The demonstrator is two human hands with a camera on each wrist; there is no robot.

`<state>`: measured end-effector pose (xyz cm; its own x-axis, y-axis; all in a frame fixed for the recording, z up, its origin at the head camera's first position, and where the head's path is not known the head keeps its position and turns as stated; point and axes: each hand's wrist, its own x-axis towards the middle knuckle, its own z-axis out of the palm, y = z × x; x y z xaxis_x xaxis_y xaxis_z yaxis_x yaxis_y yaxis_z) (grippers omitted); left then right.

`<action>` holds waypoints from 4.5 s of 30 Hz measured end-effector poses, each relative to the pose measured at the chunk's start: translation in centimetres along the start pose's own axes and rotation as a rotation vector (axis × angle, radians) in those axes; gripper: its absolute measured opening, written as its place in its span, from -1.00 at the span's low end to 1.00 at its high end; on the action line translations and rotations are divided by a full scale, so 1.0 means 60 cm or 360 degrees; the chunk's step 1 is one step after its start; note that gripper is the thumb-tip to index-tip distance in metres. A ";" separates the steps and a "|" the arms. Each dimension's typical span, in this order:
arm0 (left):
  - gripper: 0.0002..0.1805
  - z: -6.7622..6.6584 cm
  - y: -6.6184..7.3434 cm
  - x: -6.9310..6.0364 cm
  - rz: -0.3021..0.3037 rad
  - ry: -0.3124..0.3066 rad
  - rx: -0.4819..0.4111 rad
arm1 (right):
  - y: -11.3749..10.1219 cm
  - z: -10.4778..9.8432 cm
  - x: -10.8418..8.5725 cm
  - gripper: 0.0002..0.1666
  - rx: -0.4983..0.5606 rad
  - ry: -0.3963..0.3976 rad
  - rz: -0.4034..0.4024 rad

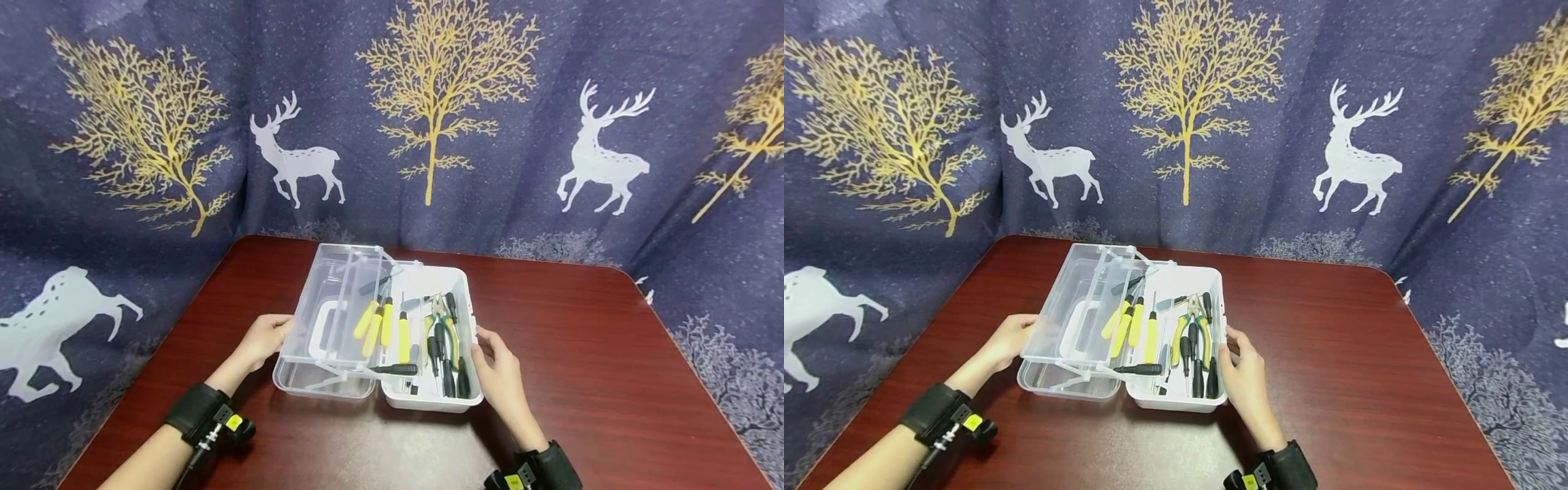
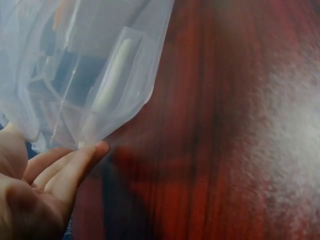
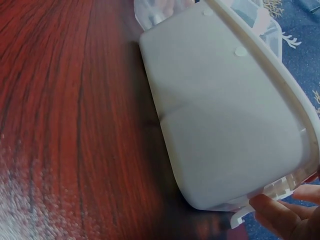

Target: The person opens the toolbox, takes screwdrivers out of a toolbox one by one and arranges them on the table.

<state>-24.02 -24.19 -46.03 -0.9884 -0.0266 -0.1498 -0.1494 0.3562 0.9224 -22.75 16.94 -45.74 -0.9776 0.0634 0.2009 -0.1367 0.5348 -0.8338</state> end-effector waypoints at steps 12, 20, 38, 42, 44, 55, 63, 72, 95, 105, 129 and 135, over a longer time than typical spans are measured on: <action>-0.52 -0.006 0.000 0.000 0.0050 -0.0016 0.0077 | -0.003 0.000 -0.002 -0.59 -0.0027 -0.0004 -0.0012; -0.34 -0.046 0.102 -0.003 -0.0109 -0.0175 -0.0013 | -0.003 0.000 -0.003 -0.59 -0.0067 -0.0037 0.0013; -0.13 -0.071 0.135 -0.013 -0.0271 -0.0775 -0.0382 | -0.038 -0.030 0.020 -0.63 -0.0311 -0.0202 -0.0055; -0.11 -0.070 0.134 -0.013 -0.0325 -0.0773 -0.0463 | -0.071 -0.049 0.038 -0.62 -0.0472 -0.0245 -0.0107; -0.10 -0.068 0.133 -0.013 -0.0340 -0.0775 -0.0496 | -0.093 -0.054 0.048 -0.63 -0.0396 -0.0279 -0.0128; -0.11 -0.068 0.129 -0.015 -0.0405 -0.0743 -0.0564 | -0.207 -0.001 0.078 -0.72 -0.0222 -0.0983 -0.0188; -0.11 -0.072 0.126 -0.018 -0.0410 -0.0741 -0.0584 | -0.239 0.063 0.086 -0.49 -0.1024 -0.1001 -0.0554; -0.12 -0.067 0.123 -0.017 -0.0387 -0.0740 -0.0588 | -0.244 0.098 0.083 -0.69 -0.1301 -0.0806 -0.0541; -0.15 -0.063 0.125 -0.020 -0.0386 -0.0734 -0.0612 | -0.232 0.108 0.095 -0.63 -0.1197 -0.0758 -0.0516; -0.14 -0.062 0.124 -0.019 -0.0411 -0.0726 -0.0668 | -0.229 0.122 0.094 -0.76 -0.1245 -0.0691 -0.0536; -0.17 -0.060 0.118 -0.021 -0.0330 -0.0681 -0.0580 | -0.215 0.048 0.103 -0.34 -0.0832 -0.0672 -0.0466; -0.16 -0.060 0.119 -0.022 -0.0319 -0.0681 -0.0569 | -0.200 0.022 0.109 -0.33 -0.0827 -0.0620 -0.0462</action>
<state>-23.91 -24.98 -37.97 -0.8513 0.3449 -0.3954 -0.4059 0.0447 0.9128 -27.73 9.84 -35.11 -0.9127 -0.3966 0.0984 -0.4010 0.8231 -0.4022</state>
